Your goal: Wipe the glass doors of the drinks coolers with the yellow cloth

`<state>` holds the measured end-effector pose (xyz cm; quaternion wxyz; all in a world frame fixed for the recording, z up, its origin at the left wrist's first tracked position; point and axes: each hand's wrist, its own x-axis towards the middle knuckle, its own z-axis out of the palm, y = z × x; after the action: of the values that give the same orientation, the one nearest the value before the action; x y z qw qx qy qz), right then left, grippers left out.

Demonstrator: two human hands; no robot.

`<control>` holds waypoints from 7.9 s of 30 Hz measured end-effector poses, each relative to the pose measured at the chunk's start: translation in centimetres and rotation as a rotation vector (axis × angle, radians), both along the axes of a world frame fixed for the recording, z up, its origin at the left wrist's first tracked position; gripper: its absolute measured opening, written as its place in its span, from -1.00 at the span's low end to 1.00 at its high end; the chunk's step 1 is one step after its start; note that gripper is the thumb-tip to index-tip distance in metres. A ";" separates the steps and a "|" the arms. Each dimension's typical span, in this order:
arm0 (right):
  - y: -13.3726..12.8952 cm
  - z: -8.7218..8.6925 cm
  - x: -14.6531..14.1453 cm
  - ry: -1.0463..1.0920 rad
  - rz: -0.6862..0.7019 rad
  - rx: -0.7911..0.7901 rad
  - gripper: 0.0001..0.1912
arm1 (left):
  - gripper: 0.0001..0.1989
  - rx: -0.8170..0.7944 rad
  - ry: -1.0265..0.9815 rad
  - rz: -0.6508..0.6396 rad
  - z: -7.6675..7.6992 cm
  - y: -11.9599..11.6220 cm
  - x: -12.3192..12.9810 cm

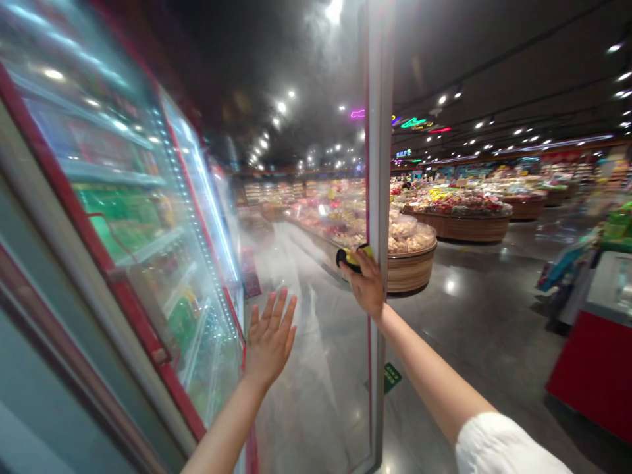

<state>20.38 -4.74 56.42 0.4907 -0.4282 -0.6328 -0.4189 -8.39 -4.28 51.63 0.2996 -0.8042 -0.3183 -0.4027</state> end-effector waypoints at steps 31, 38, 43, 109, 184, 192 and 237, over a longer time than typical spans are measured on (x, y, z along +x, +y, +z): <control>0.9 2.9 -11.3 0.029 -0.050 0.008 -0.56 | -0.23 0.054 0.001 0.165 0.1 -1.8 -6.6; -0.5 1.2 -12.5 -0.300 0.058 -0.050 -0.56 | -0.20 -0.032 -0.030 0.243 -0.7 -2.3 -8.1; 0.4 2.4 -13.3 -0.048 0.080 -0.032 -0.54 | -0.18 -0.078 -0.028 0.311 -0.7 -2.6 -10.5; 2.7 9.0 -29.9 -0.753 0.471 -0.143 -0.72 | -0.30 -0.179 -0.104 0.610 0.3 -5.9 -16.3; -0.2 8.5 -5.4 0.065 -0.159 0.047 -0.46 | -0.19 0.114 -0.018 0.106 11.1 1.0 -1.3; -0.2 9.3 -4.3 -0.206 -0.095 -0.077 -0.48 | -0.14 0.105 -0.052 0.051 11.7 1.2 0.9; 1.9 16.7 -3.2 0.098 -0.073 0.064 -0.44 | -0.22 0.241 -0.074 0.011 11.7 2.4 4.5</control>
<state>17.19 -2.86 73.15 0.5188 -0.4550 -0.5784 -0.4350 -3.85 -1.88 63.38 0.3841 -0.7453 -0.2829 -0.4659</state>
